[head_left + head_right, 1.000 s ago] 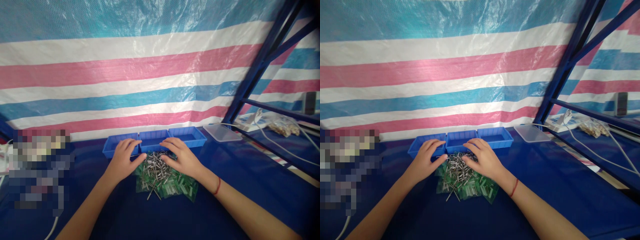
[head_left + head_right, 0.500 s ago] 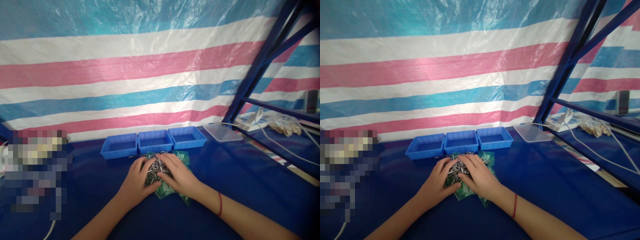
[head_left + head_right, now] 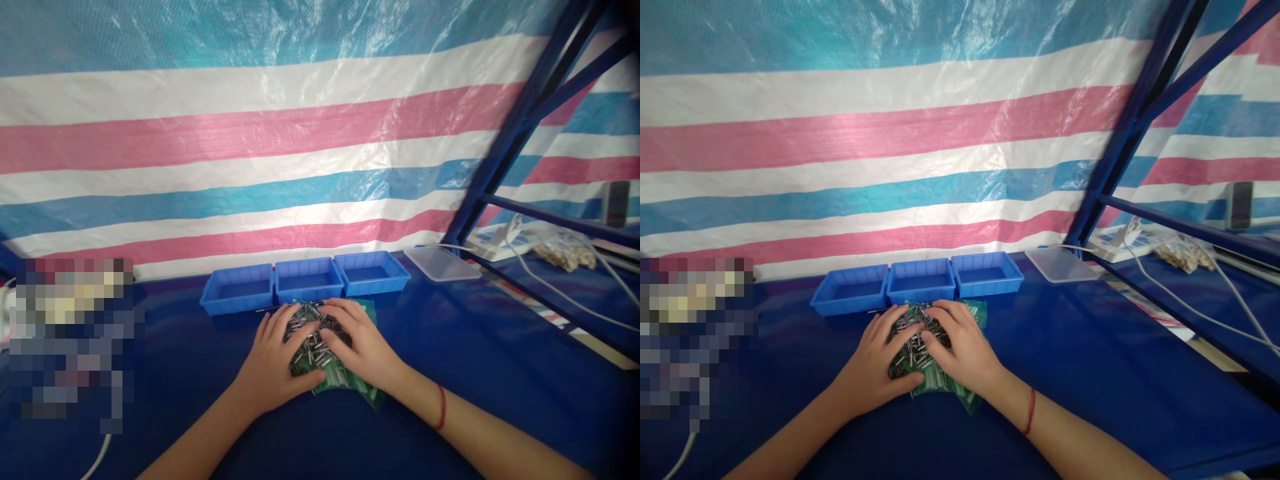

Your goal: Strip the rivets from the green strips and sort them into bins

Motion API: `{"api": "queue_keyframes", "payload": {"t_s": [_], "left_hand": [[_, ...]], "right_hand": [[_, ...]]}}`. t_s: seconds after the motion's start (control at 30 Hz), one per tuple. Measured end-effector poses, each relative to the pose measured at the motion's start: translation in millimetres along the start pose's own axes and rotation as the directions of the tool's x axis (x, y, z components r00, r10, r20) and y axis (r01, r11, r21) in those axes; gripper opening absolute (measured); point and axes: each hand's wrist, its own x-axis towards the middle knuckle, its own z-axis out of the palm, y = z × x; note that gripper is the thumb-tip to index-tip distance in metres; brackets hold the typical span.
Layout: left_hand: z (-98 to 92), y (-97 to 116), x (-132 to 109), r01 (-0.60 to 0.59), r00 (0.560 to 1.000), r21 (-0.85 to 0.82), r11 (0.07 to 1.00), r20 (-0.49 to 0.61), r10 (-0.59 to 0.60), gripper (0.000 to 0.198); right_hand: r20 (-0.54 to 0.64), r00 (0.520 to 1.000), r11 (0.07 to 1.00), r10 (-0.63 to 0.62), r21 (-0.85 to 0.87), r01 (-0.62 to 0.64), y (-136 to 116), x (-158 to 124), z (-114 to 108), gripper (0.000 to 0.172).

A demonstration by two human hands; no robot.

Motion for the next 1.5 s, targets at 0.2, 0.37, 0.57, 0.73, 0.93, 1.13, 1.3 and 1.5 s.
{"api": "queue_keyframes", "payload": {"t_s": [0.2,0.37,0.57,0.73,0.93,1.13,1.3,1.5], "left_hand": [[2.7,-2,0,0.031,0.999,-0.013,0.999,0.022,-0.030,0.050],[1.1,1,1,0.041,0.999,-0.081,0.996,-0.021,-0.043,0.033],[-1.4,4,1,0.055,0.996,-0.119,0.991,-0.068,-0.063,0.020],[0.3,3,0,0.005,0.996,-0.068,0.998,-0.084,-0.011,0.048],[3.0,1,-1,-0.058,0.998,-0.003,0.998,-0.021,0.058,0.075],[3.1,2,-1,-0.024,1.000,0.001,1.000,0.008,0.024,0.066],[-1.4,4,-1,-0.024,0.999,-0.014,1.000,0.045,0.024,0.067],[-8.1,10,-1,-0.091,0.996,0.006,0.996,0.023,0.091,0.068]], "right_hand": [[0.261,0.959,0.986,-0.112,-0.091,0.140,-10,-3,-3,0.089],[0.243,0.959,0.984,-0.145,-0.062,0.164,-5,-3,0,0.069],[0.104,0.993,0.998,-0.056,-0.013,0.058,0,-2,3,0.042],[0.026,0.999,0.991,-0.027,-0.130,0.030,0,-2,6,0.034],[0.026,0.999,0.964,0.030,-0.263,-0.022,-5,-2,12,0.038],[-0.006,1.000,0.987,-0.025,-0.160,0.024,-11,0,8,0.037],[-0.139,0.989,0.994,0.049,-0.090,-0.062,6,12,-21,0.025],[0.095,0.842,0.789,0.530,-0.419,-0.450,39,13,-59,0.021]]}}
